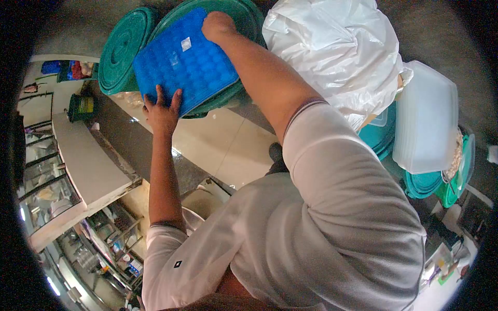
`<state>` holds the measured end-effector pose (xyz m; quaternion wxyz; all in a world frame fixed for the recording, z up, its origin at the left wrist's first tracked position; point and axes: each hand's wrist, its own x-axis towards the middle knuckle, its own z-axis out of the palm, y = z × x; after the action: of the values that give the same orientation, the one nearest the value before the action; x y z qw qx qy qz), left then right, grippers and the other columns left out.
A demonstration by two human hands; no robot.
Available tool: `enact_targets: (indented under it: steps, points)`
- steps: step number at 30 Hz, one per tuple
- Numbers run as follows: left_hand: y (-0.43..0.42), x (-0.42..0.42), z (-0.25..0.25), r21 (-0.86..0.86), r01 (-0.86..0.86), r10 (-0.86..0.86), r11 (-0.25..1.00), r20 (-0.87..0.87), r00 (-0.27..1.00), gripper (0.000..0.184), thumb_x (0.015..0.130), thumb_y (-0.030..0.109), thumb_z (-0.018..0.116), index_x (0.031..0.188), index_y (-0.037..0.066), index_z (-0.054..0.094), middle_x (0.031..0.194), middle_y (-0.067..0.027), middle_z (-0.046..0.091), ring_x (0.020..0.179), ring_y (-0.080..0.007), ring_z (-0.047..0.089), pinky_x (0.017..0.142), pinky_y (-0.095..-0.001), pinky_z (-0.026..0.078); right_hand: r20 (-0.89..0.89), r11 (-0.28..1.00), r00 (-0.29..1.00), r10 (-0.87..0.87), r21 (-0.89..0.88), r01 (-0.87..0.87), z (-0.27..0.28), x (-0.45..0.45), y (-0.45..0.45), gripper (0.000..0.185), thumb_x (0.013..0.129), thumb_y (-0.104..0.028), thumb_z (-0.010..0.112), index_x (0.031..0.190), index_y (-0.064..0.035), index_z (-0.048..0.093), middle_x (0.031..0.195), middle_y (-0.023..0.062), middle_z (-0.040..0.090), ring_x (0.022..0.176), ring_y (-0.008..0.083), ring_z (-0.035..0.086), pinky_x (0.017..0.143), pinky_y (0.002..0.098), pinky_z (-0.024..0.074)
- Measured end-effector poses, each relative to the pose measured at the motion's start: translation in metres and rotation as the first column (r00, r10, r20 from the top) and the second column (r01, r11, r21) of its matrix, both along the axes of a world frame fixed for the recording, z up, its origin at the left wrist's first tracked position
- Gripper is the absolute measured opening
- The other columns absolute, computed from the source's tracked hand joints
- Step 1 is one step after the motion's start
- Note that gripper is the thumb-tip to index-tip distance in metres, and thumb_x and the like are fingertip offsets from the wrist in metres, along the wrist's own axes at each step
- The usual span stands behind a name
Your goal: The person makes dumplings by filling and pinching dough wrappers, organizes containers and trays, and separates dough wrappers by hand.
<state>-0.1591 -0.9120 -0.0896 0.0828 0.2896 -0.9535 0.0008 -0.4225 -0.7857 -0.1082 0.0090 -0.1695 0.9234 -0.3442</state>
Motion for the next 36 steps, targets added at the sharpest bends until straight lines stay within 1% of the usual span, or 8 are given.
enact_targets:
  steps: [10,12,15,17,21,24,30,36]
  points:
    - [0.001,0.002,-0.001,0.010,0.011,-0.010,1.000,-0.050,0.999,0.084,0.075,0.074,0.056,0.135,0.016,0.053,0.145,-0.0326,0.028,0.127,-0.0555,0.031,0.095,-0.0654,0.035,0.045,0.998,0.999,-0.016,-0.067,0.019,-0.014,-0.024,-0.013,0.042,0.089,-0.033,0.046,0.099,0.0005,0.069,0.107,0.0248,0.065,0.101,0.0408,0.062,0.090,0.0491,0.0483]
    - [0.002,0.002,0.003,-0.006,-0.018,0.018,1.000,0.002,1.000,0.082,0.075,0.074,0.056,0.137,0.020,0.051,0.146,-0.0298,0.029,0.129,-0.0515,0.033,0.102,-0.0566,0.035,0.024,0.997,1.000,-0.003,-0.075,0.004,-0.023,-0.034,-0.024,0.046,0.091,-0.037,0.044,0.100,0.0011,0.068,0.107,0.0253,0.064,0.101,0.0415,0.062,0.091,0.0497,0.0476]
    - [0.001,0.002,0.001,-0.014,-0.007,0.007,1.000,-0.026,1.000,0.083,0.074,0.074,0.056,0.136,0.019,0.052,0.146,-0.0302,0.029,0.128,-0.0521,0.034,0.102,-0.0550,0.036,0.262,0.993,0.965,-0.015,-0.108,0.044,0.006,-0.036,-0.023,0.042,0.095,-0.032,0.047,0.106,0.0058,0.063,0.112,0.0283,0.061,0.105,0.0397,0.060,0.090,0.0451,0.0474]
    - [0.000,0.003,0.002,0.000,-0.009,0.009,1.000,-0.036,0.999,0.083,0.074,0.074,0.056,0.135,0.018,0.053,0.146,-0.0302,0.029,0.127,-0.0524,0.034,0.102,-0.0558,0.036,0.200,0.994,0.979,-0.038,-0.095,0.058,0.001,-0.048,-0.031,0.041,0.095,-0.029,0.044,0.109,0.0047,0.063,0.119,0.0289,0.058,0.114,0.0424,0.055,0.096,0.0463,0.0445]
    - [0.000,0.002,0.005,0.009,-0.005,0.005,1.000,-0.048,0.999,0.084,0.074,0.074,0.057,0.134,0.017,0.054,0.145,-0.0303,0.030,0.127,-0.0530,0.035,0.100,-0.0583,0.036,0.238,0.997,0.970,0.046,-0.079,-0.028,-0.034,-0.087,-0.053,0.040,0.093,-0.027,0.047,0.111,0.0057,0.062,0.120,0.0298,0.057,0.112,0.0443,0.055,0.096,0.0468,0.0445]
    - [-0.001,0.002,0.006,0.017,0.002,-0.001,1.000,-0.060,0.998,0.084,0.073,0.074,0.058,0.134,0.016,0.054,0.145,-0.0306,0.029,0.127,-0.0528,0.035,0.099,-0.0597,0.036,0.156,0.999,0.987,-0.027,-0.031,0.033,-0.046,-0.096,-0.057,0.040,0.091,-0.026,0.049,0.110,0.0067,0.062,0.118,0.0303,0.058,0.110,0.0435,0.056,0.095,0.0474,0.0451]
    - [-0.001,0.002,0.007,0.023,0.002,0.000,1.000,-0.068,0.998,0.084,0.073,0.074,0.059,0.134,0.016,0.054,0.145,-0.0311,0.029,0.126,-0.0529,0.035,0.099,-0.0600,0.036,0.109,0.999,0.993,0.044,0.026,-0.047,-0.030,-0.094,-0.047,0.041,0.089,-0.026,0.052,0.110,0.0079,0.061,0.115,0.0313,0.058,0.109,0.0440,0.057,0.093,0.0463,0.0460]
    - [0.000,0.002,0.008,0.013,0.011,-0.010,1.000,-0.062,0.998,0.084,0.073,0.073,0.060,0.135,0.016,0.053,0.144,-0.0324,0.030,0.127,-0.0533,0.035,0.099,-0.0603,0.036,0.045,0.996,0.999,0.031,-0.086,-0.028,-0.038,-0.095,-0.040,0.045,0.089,-0.029,0.051,0.111,0.0095,0.060,0.114,0.0327,0.058,0.108,0.0449,0.057,0.093,0.0476,0.0457]
